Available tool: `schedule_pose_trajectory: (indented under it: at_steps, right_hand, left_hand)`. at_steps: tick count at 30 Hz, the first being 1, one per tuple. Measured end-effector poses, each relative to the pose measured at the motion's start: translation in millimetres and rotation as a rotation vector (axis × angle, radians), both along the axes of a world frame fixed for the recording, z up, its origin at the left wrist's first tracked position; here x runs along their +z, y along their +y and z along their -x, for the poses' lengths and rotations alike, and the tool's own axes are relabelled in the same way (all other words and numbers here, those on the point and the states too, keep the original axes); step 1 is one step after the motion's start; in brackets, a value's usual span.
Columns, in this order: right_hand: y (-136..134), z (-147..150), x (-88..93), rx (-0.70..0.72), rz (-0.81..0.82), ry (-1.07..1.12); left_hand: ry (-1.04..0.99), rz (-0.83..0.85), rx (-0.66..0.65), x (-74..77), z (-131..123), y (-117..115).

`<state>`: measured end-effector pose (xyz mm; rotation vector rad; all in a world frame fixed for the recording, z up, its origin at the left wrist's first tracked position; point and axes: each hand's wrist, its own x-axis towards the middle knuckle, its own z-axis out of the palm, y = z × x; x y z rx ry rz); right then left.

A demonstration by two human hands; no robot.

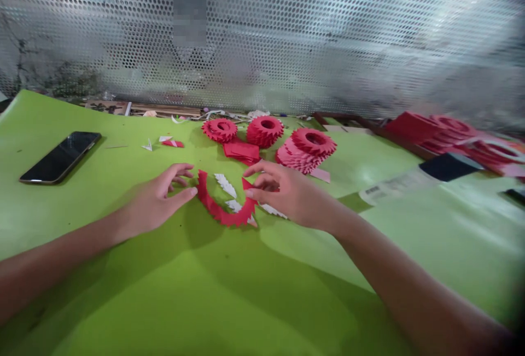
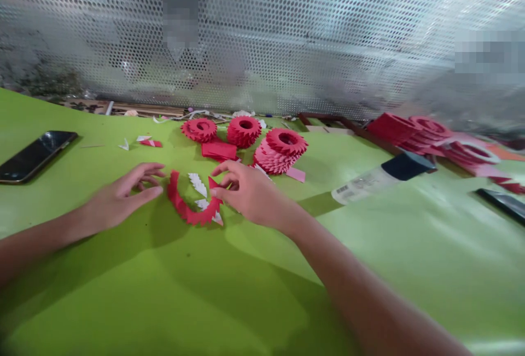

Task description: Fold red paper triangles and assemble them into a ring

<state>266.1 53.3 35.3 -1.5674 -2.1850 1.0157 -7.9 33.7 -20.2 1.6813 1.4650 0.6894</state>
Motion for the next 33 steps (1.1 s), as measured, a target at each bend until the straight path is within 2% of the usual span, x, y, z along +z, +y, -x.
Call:
schedule_pose_trajectory:
  at_steps: [5, 8, 11, 13, 17, 24, 28, 33]
  right_hand:
    - [-3.2, 1.2, -4.5, 0.051, -0.174, 0.135]
    - [-6.0, 2.7, -6.8, 0.062, -0.244, 0.235]
    - [-7.3, 5.1, -10.5, 0.032, -0.286, 0.312]
    - [-7.8, 7.4, -14.5, 0.019, -0.319, 0.344]
    - [-12.1, 13.1, -25.2, 0.05, -0.394, 0.349]
    - [-25.1, 18.4, -37.6, 0.203, -0.616, 0.279]
    - [-27.0, 19.0, -38.4, 0.222, -0.668, 0.25]
    - [-29.0, 21.6, -42.3, 0.258, -0.628, 0.236]
  left_hand:
    - [-0.13, 0.061, 0.121, 2.1, 1.0, 3.0]
    - [-0.319, 0.084, 0.184, -0.2, 3.5, 8.9]
    - [-0.595, 0.05, 0.115, -2.3, 5.1, 11.6]
    - [-0.69, -0.02, 0.054, -2.9, 5.4, 9.7]
    - [-0.78, -0.107, 0.001, -2.4, 4.4, -0.8]
    - [-0.9, -0.057, -0.165, 8.0, 0.3, -18.8]
    - [-0.952, 0.011, -0.172, 15.2, -1.4, -24.4]
    - [-0.9, 0.043, -0.098, 9.6, -5.7, -28.8]
